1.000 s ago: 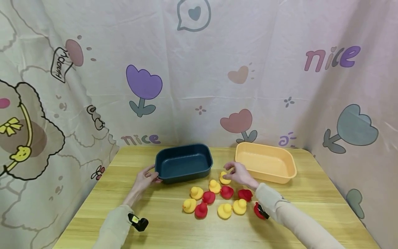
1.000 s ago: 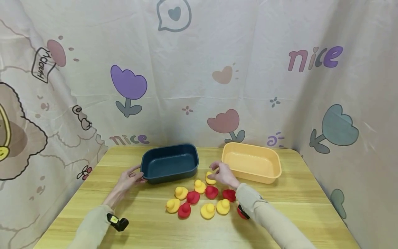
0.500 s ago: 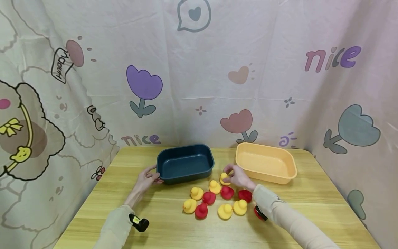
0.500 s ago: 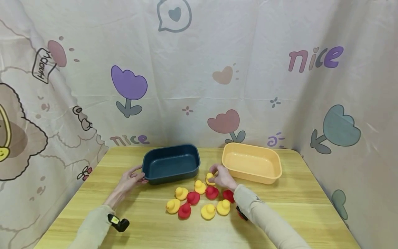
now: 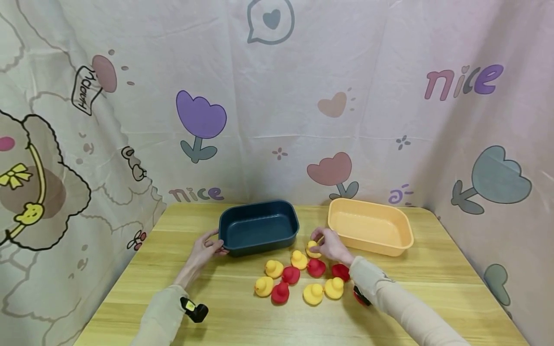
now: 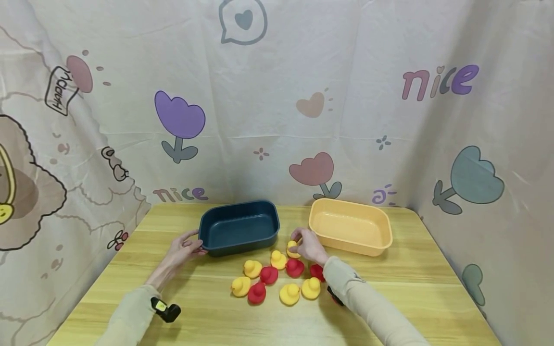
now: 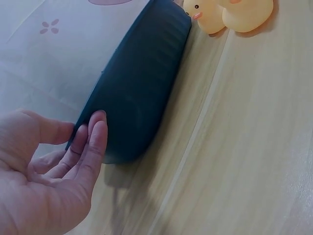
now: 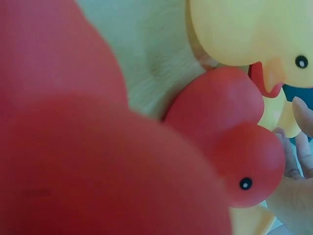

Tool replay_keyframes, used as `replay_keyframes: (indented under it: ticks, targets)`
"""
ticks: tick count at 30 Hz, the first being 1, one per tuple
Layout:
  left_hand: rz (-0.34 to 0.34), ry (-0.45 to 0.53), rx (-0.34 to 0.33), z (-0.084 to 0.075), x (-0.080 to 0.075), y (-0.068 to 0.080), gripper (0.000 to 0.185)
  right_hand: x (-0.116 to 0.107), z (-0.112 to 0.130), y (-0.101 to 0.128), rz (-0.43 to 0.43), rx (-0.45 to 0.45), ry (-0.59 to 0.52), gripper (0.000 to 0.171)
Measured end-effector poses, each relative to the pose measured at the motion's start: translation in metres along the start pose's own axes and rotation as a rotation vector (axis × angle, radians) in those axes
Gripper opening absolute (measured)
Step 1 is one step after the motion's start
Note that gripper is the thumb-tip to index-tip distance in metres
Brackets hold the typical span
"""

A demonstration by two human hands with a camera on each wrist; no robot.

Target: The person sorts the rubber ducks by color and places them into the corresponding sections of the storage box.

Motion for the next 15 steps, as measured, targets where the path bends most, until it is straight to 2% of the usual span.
replay_keyframes:
  ticks: [7, 15]
  targets:
    - [0.02, 0.007, 0.003, 0.003, 0.002, -0.002, 0.055, -0.007, 0.008, 0.005, -0.044, -0.105, 0.009, 0.021]
    - [0.05, 0.024, 0.028, 0.004, 0.006, -0.001, 0.061, -0.02, 0.026, 0.014, -0.05, -0.243, -0.014, 0.023]
Point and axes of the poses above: each hand's wrist, its own y-axis away from the middle knuckle, its own x-axis out of the palm, z = x × y, the point moved 5 cm from there along -y, towards the middle knuckle, and after that the axes turned 6 degrees about z, right-handed, at the moved point
